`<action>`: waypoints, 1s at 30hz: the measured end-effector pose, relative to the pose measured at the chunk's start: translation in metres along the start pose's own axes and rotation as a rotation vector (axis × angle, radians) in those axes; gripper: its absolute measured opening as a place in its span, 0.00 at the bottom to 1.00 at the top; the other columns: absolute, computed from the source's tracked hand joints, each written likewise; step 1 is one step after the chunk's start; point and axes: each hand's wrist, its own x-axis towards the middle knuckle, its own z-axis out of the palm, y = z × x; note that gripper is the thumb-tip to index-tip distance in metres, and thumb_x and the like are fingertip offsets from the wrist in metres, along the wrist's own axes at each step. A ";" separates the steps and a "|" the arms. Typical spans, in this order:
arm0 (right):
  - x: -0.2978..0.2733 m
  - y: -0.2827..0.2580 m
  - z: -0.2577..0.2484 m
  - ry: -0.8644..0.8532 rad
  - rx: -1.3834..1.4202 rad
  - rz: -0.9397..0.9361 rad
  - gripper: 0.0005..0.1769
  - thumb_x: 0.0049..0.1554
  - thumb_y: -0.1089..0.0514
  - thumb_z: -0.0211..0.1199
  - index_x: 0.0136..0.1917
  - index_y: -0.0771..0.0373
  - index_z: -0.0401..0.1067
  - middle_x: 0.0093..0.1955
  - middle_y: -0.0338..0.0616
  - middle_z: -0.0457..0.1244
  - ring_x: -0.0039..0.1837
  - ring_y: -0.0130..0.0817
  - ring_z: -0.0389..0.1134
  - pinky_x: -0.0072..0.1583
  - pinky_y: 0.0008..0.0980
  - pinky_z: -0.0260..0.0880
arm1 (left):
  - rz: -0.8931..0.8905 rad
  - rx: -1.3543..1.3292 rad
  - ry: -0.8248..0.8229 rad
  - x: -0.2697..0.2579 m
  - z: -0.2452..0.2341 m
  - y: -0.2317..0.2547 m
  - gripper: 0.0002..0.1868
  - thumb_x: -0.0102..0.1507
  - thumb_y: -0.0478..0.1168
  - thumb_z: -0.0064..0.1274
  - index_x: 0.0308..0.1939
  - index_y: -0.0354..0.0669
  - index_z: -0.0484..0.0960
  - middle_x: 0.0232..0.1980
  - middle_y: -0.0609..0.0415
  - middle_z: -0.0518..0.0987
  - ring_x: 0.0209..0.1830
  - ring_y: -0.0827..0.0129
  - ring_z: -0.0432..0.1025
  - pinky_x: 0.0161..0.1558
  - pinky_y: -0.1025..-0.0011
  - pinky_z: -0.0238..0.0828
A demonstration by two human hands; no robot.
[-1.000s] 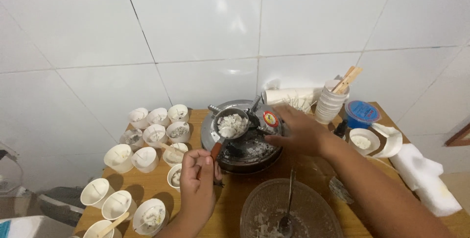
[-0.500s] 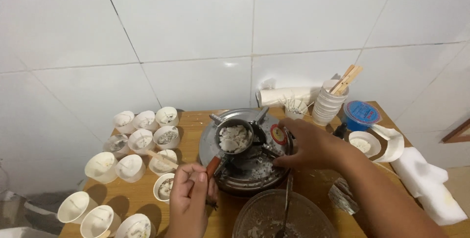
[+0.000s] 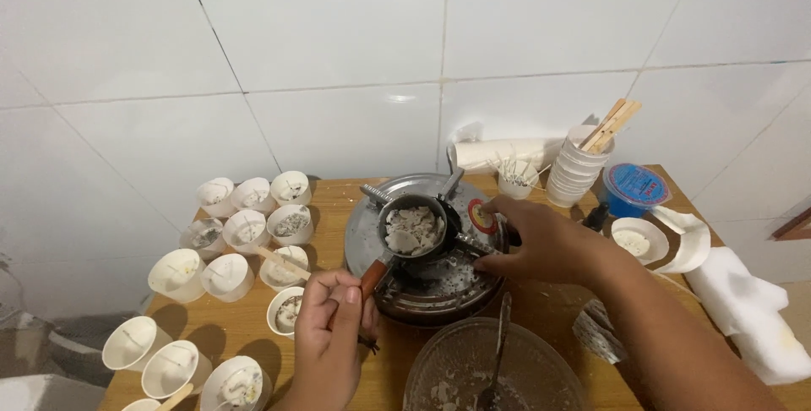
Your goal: Breaking solid wax into smaller pieces and transferring them into a melting pot on a stove.
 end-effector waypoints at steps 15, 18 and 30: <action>-0.046 0.016 -0.050 -0.040 -0.195 0.260 0.41 0.56 0.32 0.59 0.80 0.31 0.54 0.65 0.34 0.69 0.64 0.32 0.71 0.61 0.32 0.67 | 0.149 -0.026 -0.014 0.003 -0.003 0.001 0.07 0.72 0.41 0.44 0.47 0.40 0.69 0.25 0.51 0.68 0.26 0.65 0.65 0.33 0.68 0.68; -0.043 0.026 -0.048 -0.040 -0.203 0.260 0.42 0.55 0.30 0.59 0.79 0.36 0.54 0.65 0.34 0.69 0.64 0.32 0.72 0.61 0.33 0.70 | 0.150 0.004 -0.006 0.003 -0.003 0.001 0.08 0.72 0.41 0.44 0.48 0.41 0.68 0.25 0.50 0.70 0.25 0.64 0.67 0.34 0.67 0.69; -0.048 0.032 -0.054 -0.014 -0.176 0.248 0.34 0.58 0.36 0.60 0.76 0.33 0.61 0.57 0.30 0.75 0.55 0.28 0.76 0.56 0.30 0.72 | 0.222 0.013 0.049 0.008 -0.008 0.009 0.07 0.72 0.40 0.45 0.49 0.40 0.69 0.25 0.49 0.71 0.26 0.66 0.67 0.39 0.68 0.69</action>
